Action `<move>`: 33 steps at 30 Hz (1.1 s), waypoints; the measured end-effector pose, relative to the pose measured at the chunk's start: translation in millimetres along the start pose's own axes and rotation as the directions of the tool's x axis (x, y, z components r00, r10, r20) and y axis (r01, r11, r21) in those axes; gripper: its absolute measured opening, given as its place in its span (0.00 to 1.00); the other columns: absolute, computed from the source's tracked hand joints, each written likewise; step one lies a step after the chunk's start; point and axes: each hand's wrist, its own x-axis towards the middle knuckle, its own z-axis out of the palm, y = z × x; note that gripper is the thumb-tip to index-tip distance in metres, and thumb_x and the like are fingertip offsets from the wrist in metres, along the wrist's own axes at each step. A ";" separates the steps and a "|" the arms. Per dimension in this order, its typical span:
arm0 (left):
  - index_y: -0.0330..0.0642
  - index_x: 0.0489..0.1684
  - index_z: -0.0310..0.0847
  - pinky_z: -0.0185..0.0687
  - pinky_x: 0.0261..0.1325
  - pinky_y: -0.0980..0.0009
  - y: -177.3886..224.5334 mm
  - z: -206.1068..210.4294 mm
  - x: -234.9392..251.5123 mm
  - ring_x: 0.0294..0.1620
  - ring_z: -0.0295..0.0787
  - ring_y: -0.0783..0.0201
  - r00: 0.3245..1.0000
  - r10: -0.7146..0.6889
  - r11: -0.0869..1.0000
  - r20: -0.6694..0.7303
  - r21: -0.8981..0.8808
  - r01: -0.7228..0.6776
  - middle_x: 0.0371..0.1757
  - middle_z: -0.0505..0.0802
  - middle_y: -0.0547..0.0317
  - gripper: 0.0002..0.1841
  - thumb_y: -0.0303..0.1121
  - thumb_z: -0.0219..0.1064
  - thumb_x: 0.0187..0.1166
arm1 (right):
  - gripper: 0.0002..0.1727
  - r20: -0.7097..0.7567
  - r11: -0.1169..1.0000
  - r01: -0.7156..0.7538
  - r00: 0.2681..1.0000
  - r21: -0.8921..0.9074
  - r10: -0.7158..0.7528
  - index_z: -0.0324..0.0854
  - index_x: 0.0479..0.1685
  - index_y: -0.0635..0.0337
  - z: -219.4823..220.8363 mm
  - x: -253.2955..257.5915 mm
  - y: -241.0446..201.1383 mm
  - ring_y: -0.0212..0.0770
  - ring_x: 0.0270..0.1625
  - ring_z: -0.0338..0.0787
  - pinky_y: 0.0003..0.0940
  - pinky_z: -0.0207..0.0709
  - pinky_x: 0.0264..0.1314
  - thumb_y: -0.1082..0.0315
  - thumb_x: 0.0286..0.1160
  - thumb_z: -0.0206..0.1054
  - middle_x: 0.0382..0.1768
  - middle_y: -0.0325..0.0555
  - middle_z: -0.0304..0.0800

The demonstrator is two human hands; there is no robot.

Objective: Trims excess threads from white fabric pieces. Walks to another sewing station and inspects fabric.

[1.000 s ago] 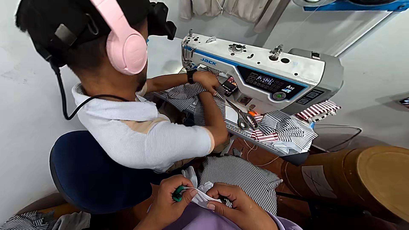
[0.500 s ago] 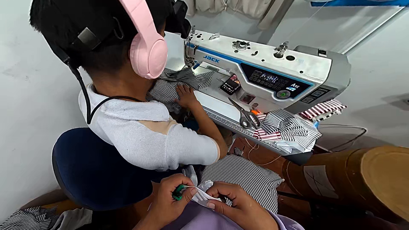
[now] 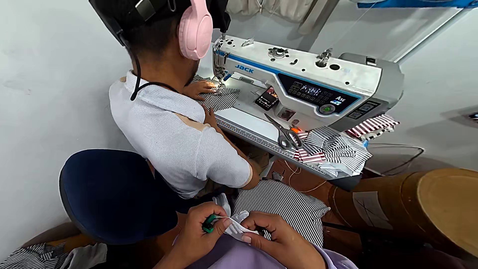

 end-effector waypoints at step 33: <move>0.34 0.37 0.86 0.74 0.37 0.88 0.4 0.1 -2.3 0.33 0.79 0.83 1.000 -0.016 1.000 0.007 0.005 0.016 0.32 0.88 0.61 0.14 0.38 0.68 0.84 | 0.15 0.005 1.000 -0.025 1.000 0.002 0.025 0.88 0.37 0.59 0.0 -0.7 0.4 0.18 0.35 0.80 0.12 0.72 0.37 0.55 0.81 0.69 0.31 0.35 0.86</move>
